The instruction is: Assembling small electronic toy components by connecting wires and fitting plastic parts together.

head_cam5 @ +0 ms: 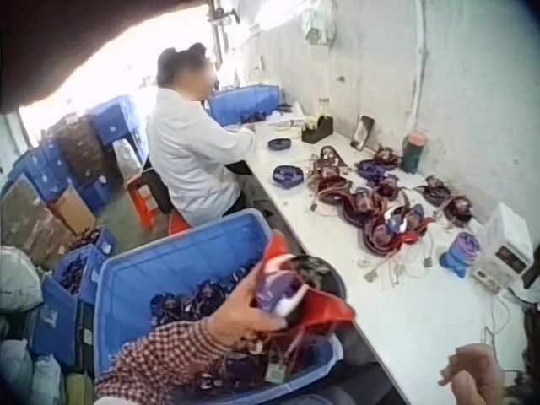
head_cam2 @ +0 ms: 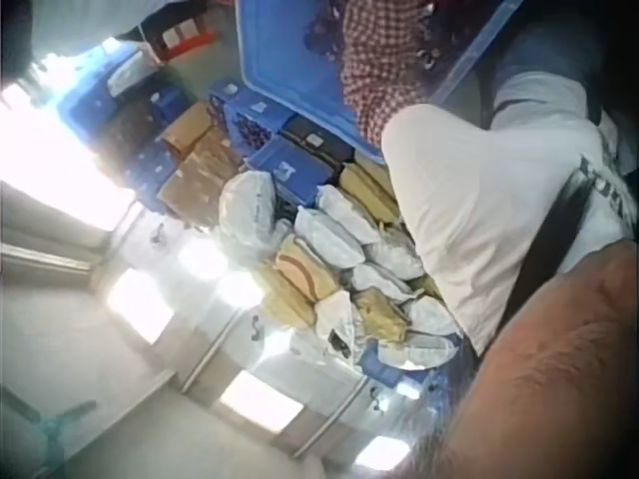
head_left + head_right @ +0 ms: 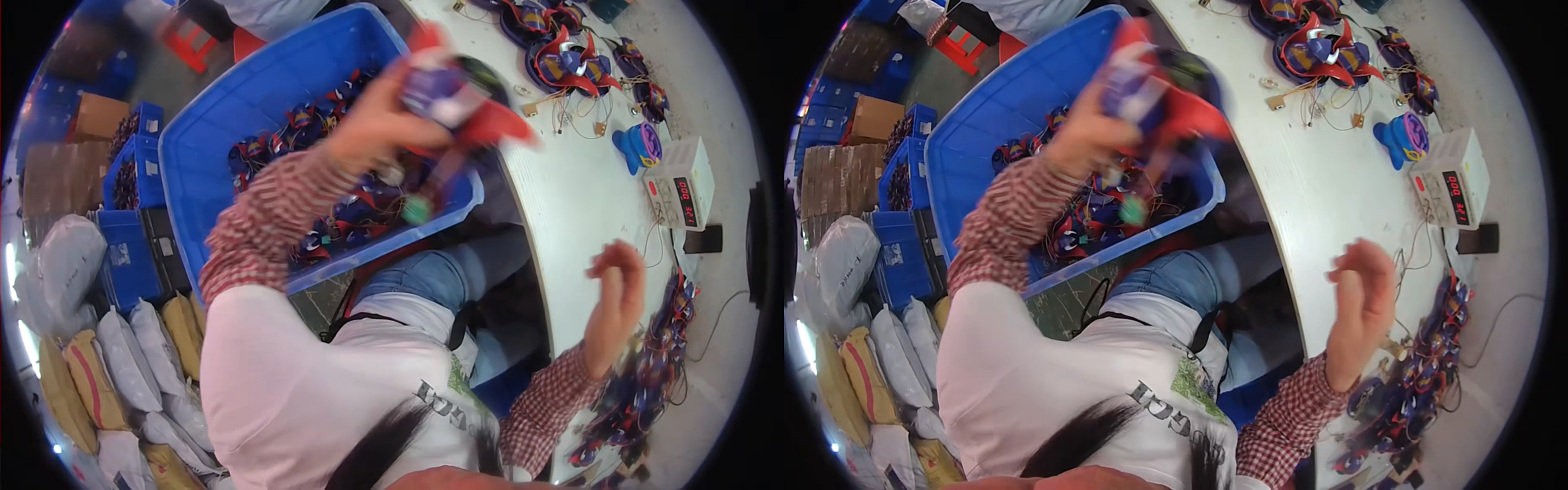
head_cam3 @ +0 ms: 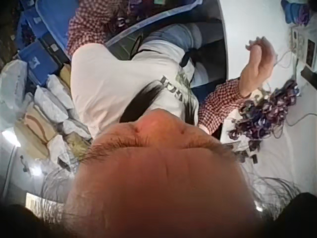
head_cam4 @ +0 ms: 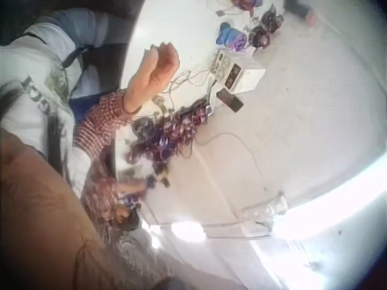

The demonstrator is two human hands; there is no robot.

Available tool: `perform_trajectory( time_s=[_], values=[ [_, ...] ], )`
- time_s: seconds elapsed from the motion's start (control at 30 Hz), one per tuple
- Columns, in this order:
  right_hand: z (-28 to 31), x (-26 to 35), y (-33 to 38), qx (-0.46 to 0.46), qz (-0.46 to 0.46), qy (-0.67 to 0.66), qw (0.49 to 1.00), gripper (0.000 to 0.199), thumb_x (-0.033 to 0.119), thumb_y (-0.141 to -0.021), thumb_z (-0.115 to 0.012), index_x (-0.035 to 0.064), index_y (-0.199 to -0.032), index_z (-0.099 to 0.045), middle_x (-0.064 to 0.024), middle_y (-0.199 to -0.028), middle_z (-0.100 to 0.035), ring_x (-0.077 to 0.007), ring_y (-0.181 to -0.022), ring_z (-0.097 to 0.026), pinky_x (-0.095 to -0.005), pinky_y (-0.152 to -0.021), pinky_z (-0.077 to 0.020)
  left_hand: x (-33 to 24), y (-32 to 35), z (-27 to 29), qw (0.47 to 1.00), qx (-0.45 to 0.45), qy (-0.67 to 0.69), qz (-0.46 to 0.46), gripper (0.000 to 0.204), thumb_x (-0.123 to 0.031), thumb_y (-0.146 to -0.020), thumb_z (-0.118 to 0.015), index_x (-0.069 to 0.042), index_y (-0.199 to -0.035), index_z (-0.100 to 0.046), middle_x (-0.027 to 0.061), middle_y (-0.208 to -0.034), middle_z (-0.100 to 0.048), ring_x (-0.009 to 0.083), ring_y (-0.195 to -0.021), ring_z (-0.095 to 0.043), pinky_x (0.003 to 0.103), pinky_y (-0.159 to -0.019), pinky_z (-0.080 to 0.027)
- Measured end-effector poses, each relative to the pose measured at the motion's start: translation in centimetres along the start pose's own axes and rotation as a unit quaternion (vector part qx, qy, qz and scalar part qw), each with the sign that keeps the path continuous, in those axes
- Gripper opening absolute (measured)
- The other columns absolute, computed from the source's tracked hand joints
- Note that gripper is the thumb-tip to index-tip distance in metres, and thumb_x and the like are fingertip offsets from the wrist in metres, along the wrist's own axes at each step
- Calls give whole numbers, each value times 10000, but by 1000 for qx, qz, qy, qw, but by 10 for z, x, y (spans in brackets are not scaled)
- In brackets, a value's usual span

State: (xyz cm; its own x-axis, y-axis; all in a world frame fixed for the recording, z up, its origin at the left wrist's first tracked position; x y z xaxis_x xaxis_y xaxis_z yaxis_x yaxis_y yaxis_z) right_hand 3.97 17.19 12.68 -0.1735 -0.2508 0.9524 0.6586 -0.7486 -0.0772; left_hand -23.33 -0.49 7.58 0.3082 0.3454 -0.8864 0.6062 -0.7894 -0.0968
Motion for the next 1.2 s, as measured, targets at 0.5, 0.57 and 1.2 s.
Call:
perform_trajectory(
  time_s=[0.5,0.57,1.2],
  values=[
    [-5,-128,90,57,-160,76,982,248,119,-843,-679,11,-1051,-597,-55,-824,-629,-117,-680,-560,-222,-625,-456,127,31,513,859,-350,-374,-6,606,-235,-716,-831,20,-1192,-557,166,-1146,-607,198,-900,-617,290,-846,-501],
    [17,-126,109,20,-173,83,981,237,113,-840,-679,16,-1042,-600,-54,-828,-625,-118,-683,-560,-221,-628,-454,153,21,503,712,-400,-561,137,920,-625,-697,-703,7,-1315,-446,253,-1248,-507,350,-1085,-539,419,-952,-451],
    [394,-182,235,-394,-163,163,890,220,230,-867,-595,34,-923,-675,-42,-770,-654,-130,-718,-612,-252,-623,-485,179,120,-469,770,585,-186,-173,295,-119,-811,-665,-15,-1076,-586,107,-944,-567,240,-827,-551,314,-747,-457]
  ],
)
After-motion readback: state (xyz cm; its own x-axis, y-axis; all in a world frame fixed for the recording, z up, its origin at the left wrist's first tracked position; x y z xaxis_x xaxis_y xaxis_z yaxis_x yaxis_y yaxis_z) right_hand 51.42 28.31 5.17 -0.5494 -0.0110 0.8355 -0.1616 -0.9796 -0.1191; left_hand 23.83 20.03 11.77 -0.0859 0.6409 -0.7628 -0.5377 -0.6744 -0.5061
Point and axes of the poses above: each hand's wrist, its own y-axis away from the middle knuckle, its own z-axis out of the back of the hand, x = y × z, the point moved 9 cm from there along -y, towards the middle knuckle
